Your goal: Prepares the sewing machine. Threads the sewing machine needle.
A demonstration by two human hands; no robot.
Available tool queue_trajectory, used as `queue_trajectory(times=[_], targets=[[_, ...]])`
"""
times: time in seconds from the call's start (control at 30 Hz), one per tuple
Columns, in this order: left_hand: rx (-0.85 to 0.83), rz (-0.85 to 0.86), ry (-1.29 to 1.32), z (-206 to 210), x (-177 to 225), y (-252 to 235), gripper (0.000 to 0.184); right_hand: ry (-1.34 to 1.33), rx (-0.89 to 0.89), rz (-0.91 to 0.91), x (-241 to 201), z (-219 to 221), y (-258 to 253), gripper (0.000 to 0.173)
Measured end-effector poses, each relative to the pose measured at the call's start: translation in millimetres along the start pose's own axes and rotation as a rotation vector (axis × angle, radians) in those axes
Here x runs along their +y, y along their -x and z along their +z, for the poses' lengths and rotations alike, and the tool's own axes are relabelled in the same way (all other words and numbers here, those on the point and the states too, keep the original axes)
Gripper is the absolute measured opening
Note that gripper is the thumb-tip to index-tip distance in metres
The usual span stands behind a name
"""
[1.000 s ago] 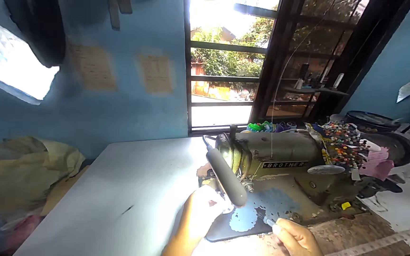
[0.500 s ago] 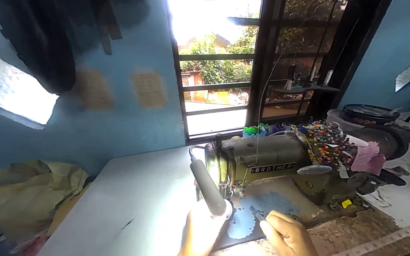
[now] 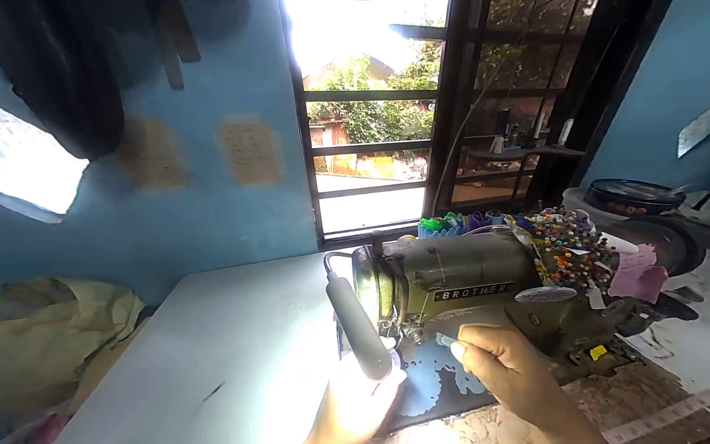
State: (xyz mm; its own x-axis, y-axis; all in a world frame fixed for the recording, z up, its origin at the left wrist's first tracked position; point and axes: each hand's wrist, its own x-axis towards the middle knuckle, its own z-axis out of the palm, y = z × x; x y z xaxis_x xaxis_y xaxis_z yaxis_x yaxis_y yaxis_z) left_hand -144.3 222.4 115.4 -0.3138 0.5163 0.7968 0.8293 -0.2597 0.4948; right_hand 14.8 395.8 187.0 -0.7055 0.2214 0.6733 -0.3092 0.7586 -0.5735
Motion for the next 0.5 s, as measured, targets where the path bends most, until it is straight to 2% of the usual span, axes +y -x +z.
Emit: queue_trajectory(times=[0.13, 0.27, 0.43, 0.5], targets=[[0.013, -0.002, -0.038, 0.0, 3.0, -0.4, 0.019, 0.150, 0.020, -0.020, -5.5, 17.1, -4.2, 0.039], [0.006, -0.011, -0.056, -1.3, 6.7, -1.5, 0.019, 0.444, 0.195, 0.077, -6.5, 19.7, 3.2, 0.039], [0.015, 0.006, -0.038, -0.9, 5.0, -1.9, 0.018, 0.120, 0.092, 0.038, -16.6, 17.7, 7.4, 0.036], [0.009, 0.004, -0.048, -1.3, 6.3, -2.2, 0.017, 0.170, 0.101, 0.056, -7.3, 24.1, 6.4, 0.039]])
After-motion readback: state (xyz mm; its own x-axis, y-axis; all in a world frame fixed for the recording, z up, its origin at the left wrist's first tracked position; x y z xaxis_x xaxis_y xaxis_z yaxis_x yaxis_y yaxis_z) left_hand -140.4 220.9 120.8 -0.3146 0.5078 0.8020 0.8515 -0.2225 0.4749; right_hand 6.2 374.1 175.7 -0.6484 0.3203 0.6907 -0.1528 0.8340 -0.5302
